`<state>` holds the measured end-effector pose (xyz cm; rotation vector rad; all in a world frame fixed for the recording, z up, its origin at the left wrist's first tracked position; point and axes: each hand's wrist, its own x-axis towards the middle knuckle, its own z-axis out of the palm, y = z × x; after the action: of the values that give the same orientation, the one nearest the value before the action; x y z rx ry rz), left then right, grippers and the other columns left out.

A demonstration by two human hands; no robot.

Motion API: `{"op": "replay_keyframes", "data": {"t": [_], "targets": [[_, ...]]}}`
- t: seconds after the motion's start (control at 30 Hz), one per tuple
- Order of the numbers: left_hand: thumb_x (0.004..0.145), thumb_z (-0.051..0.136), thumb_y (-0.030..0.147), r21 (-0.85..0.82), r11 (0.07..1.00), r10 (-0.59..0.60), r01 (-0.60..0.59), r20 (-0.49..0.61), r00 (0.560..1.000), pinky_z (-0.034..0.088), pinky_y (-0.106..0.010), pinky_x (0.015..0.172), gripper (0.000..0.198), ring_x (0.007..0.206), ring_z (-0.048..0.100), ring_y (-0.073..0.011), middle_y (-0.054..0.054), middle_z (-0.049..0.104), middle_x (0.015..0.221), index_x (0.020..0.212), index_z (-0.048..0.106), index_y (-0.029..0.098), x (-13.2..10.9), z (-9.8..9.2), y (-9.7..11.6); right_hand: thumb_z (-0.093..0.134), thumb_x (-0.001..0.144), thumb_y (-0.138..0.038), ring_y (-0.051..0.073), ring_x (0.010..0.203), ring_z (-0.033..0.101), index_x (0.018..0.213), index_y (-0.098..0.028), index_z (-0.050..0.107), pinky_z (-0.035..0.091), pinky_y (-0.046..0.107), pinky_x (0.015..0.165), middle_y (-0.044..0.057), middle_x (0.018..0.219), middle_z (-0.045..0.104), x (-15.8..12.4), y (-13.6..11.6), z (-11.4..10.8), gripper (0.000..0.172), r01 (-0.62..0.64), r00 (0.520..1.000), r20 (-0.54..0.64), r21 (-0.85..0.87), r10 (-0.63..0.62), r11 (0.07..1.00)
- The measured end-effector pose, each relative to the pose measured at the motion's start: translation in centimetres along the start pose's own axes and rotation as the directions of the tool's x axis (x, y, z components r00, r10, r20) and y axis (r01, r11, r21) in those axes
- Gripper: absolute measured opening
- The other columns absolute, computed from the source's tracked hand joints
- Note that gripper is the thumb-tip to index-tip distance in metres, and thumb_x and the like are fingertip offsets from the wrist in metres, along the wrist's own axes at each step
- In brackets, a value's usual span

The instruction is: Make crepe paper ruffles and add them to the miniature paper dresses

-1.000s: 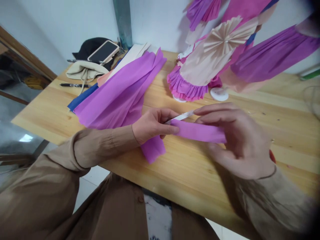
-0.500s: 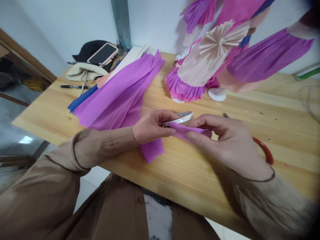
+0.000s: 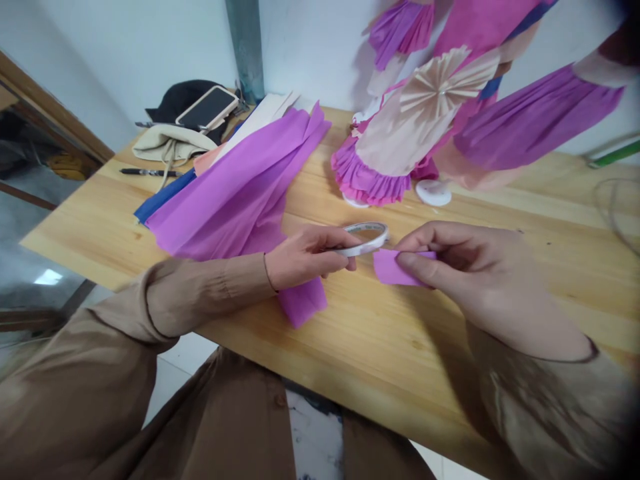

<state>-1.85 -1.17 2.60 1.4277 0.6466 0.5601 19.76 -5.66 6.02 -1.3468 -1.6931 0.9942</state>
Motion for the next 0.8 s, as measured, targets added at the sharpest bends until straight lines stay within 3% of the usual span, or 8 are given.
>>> {"op": "replay_keyframes", "data": {"t": [0.33,0.8], "targets": [[0.08,0.063,0.02,0.07,0.996,0.059,-0.056,-0.039,0.997,0.042,-0.022,0.056,0.007,0.062,0.051,-0.0102,-0.001,0.064,0.071,0.078,0.068,0.015,-0.1,0.4,0.0,0.081,0.068,-0.03,0.01,0.053,0.052,0.064,-0.016,0.068,0.039,0.022,0.048,0.001,0.059,0.064,0.2,0.3,0.9,0.019,-0.055,0.995,-0.084,0.04,0.058,0.998],[0.083,0.061,0.027,0.08,0.992,0.104,-0.102,-0.018,0.994,0.04,-0.023,0.059,0.015,0.064,0.048,-0.0095,0.0,0.062,0.072,0.083,0.069,0.014,-0.2,0.6,-0.2,0.067,0.073,-0.037,0.013,0.05,0.053,0.063,-0.018,0.066,0.037,0.026,0.045,0.003,0.058,0.066,-0.2,0.1,1.6,0.021,-0.017,0.995,-0.103,-0.223,-0.006,0.975]]}}
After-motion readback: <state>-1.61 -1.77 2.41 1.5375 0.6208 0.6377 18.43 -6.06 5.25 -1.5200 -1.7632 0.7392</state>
